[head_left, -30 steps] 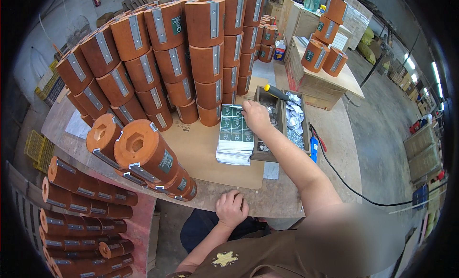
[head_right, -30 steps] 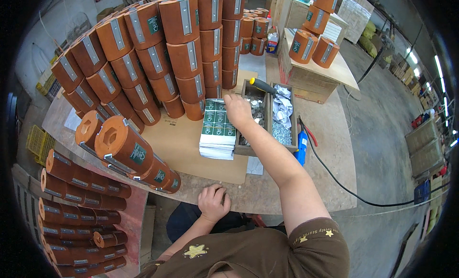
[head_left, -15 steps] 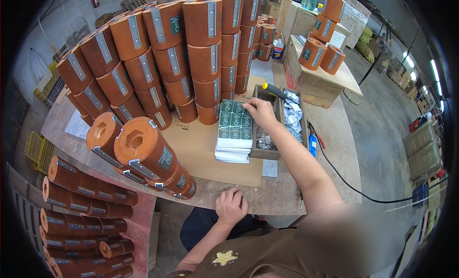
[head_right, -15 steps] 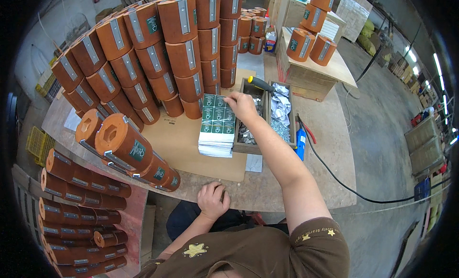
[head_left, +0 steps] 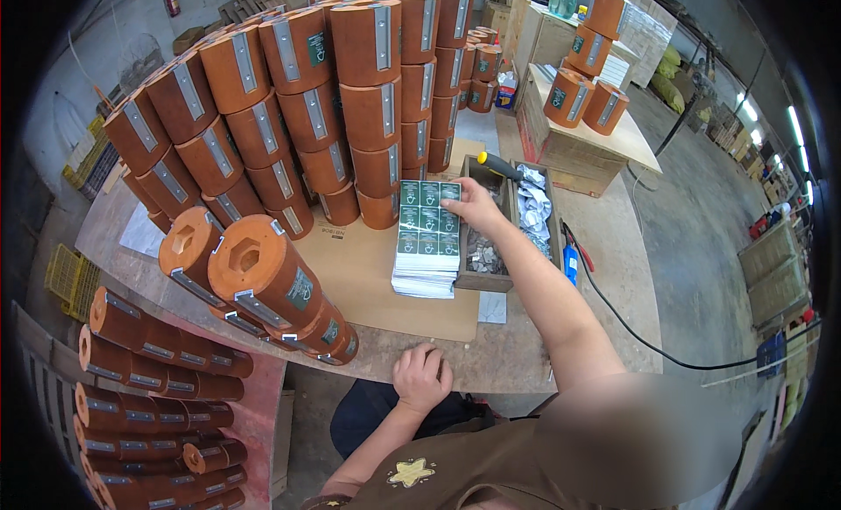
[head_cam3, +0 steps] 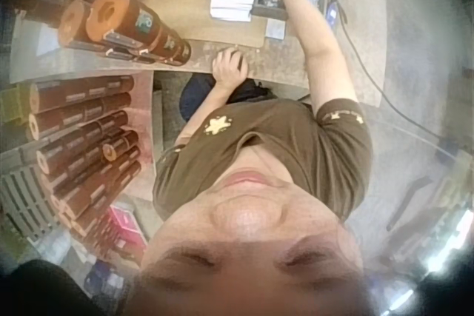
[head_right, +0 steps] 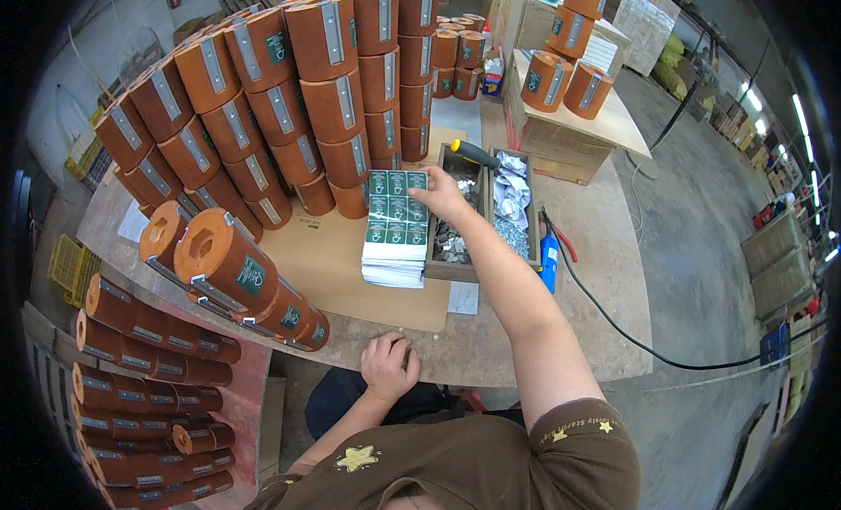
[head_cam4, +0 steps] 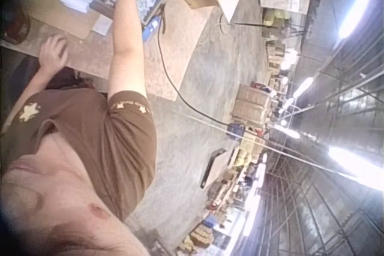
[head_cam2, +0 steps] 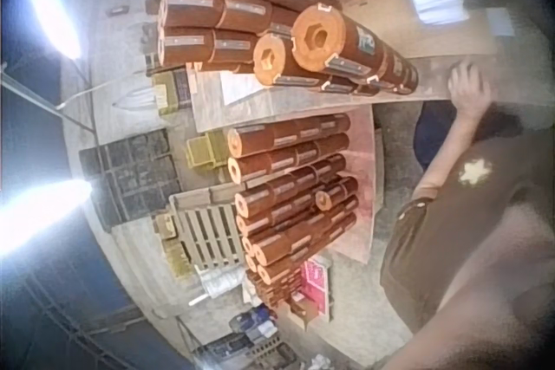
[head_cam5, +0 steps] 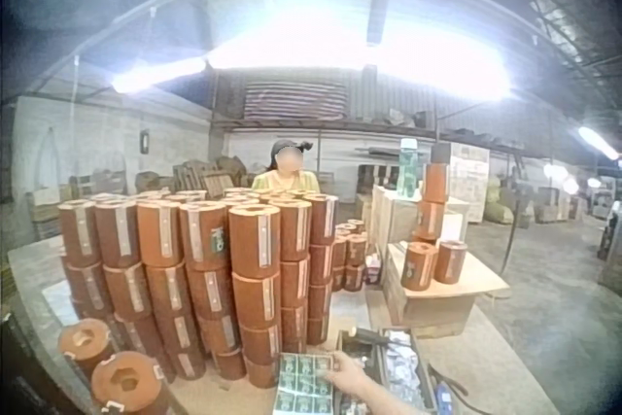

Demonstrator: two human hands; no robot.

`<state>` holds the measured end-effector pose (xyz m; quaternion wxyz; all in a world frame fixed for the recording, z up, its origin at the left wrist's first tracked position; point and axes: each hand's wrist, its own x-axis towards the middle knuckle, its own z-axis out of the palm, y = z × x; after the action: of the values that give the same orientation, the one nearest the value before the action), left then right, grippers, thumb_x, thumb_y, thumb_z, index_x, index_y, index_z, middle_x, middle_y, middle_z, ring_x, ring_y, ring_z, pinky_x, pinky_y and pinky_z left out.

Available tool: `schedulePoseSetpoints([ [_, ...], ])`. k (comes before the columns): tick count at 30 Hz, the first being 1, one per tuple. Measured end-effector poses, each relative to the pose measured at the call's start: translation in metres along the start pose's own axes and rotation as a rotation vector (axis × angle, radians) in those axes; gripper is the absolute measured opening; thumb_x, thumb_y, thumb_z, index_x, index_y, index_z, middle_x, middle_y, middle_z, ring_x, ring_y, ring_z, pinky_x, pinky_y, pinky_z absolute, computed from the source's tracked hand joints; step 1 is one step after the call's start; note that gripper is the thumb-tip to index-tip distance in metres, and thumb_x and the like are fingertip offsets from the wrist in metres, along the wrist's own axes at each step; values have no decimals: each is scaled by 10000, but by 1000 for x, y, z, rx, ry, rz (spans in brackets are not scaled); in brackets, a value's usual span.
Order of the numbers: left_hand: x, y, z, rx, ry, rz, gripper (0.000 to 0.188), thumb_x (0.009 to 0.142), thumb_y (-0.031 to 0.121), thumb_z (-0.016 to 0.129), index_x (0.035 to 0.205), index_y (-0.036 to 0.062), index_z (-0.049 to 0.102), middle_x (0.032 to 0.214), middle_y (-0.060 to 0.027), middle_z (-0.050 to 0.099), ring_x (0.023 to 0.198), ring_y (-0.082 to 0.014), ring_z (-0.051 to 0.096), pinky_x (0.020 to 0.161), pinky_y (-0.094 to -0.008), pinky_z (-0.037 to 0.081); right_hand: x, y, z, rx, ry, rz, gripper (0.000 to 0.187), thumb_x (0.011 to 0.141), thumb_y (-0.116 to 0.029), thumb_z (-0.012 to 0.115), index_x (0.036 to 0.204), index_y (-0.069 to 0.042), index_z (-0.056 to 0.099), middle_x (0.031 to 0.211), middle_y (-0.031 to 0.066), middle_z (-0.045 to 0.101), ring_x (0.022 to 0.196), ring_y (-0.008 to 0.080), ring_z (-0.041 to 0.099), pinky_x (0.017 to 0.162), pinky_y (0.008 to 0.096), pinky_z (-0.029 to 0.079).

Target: Applying product labels to wooden cylindrical furniture components at a workbench.

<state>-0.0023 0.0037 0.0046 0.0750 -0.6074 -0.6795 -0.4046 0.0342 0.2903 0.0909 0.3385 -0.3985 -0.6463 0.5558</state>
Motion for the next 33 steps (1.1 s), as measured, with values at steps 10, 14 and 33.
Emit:
schedulePoseSetpoints([
  [10,-3,0,3,21,33,22,172,607,162,589,771,113,607,841,-19,561,723,-217,527,603,-328,410,-62,-11,13,-405,26,-521,114,739,-42,616,846,-4,628,806,99,644,740,166,619,664,267,478],
  [14,-1,2,1,34,31,44,167,607,168,590,765,116,608,840,-19,560,726,-217,527,599,-329,409,-92,0,8,-507,-6,-695,164,679,12,609,838,-19,635,827,118,643,781,208,632,696,291,494],
  [33,182,-64,33,-821,90,-227,686,608,59,741,1184,-2,373,1091,-141,527,997,-224,520,870,-334,400,-86,-6,9,-14,89,-218,150,819,-141,588,859,2,605,702,36,606,633,66,510,586,238,427],
])
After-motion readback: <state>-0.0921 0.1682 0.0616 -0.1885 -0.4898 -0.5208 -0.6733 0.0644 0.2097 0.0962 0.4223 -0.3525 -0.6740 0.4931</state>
